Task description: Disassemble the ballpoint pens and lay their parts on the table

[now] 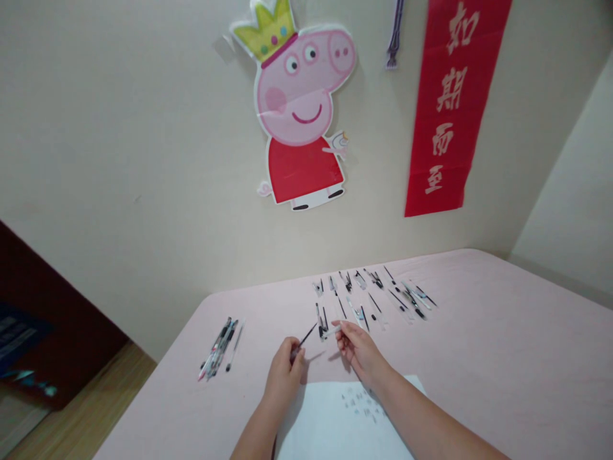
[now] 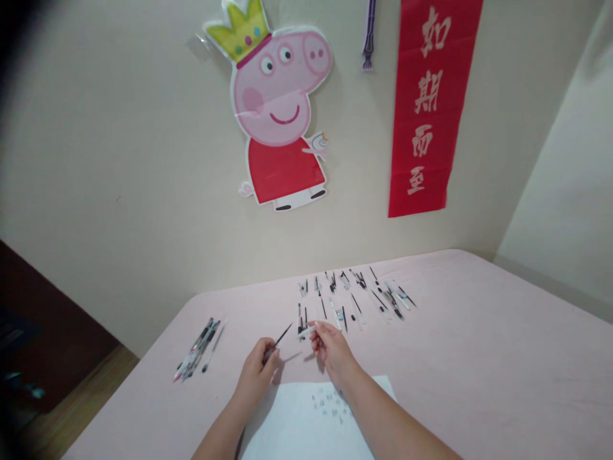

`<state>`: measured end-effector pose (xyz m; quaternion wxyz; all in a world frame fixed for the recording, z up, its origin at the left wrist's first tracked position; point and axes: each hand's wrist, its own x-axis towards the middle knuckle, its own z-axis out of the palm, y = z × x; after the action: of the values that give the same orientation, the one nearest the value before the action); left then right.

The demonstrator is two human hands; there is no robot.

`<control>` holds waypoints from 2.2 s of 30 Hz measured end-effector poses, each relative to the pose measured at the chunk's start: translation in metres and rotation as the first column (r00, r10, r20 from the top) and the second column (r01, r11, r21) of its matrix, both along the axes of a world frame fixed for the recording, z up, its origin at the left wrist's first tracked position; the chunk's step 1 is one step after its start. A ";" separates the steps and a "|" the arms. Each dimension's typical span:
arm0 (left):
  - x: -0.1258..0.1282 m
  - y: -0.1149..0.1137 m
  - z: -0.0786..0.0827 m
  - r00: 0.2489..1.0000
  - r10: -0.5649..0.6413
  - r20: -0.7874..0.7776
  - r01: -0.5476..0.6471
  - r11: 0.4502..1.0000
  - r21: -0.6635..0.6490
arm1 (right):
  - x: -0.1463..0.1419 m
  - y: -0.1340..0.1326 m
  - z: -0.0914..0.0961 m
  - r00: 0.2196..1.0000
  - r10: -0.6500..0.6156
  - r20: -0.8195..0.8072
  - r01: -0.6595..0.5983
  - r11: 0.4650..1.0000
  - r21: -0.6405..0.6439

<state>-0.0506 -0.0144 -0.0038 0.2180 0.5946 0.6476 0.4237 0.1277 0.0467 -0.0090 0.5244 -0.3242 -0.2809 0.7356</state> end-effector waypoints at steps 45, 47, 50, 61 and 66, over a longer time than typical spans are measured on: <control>0.032 -0.011 0.020 0.445 0.130 0.886 0.319 0.901 -0.292 | -0.015 -0.018 -0.010 0.798 0.001 0.602 -0.308 0.860 0.407; 0.031 -0.012 0.020 0.458 0.106 0.882 0.362 0.884 -0.295 | -0.013 -0.017 -0.009 0.800 -0.077 0.594 -0.262 0.847 0.463; 0.030 -0.012 0.020 0.454 0.077 0.888 0.416 0.862 -0.288 | -0.010 -0.017 -0.008 0.835 -0.124 0.537 -0.229 0.808 0.543; 0.028 -0.013 0.019 0.510 0.005 0.860 0.463 0.841 -0.279 | -0.005 -0.017 -0.005 0.819 -0.110 0.564 -0.296 0.760 0.578; 0.027 -0.012 0.018 0.521 0.028 0.853 0.461 0.832 -0.309 | -0.001 -0.009 -0.009 0.842 -0.205 0.498 -0.145 0.804 0.576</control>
<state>-0.0237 -0.0264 0.0137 0.6960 0.3230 0.4691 0.4373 0.1266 0.0378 -0.0176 0.5107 -0.3414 -0.6261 0.4802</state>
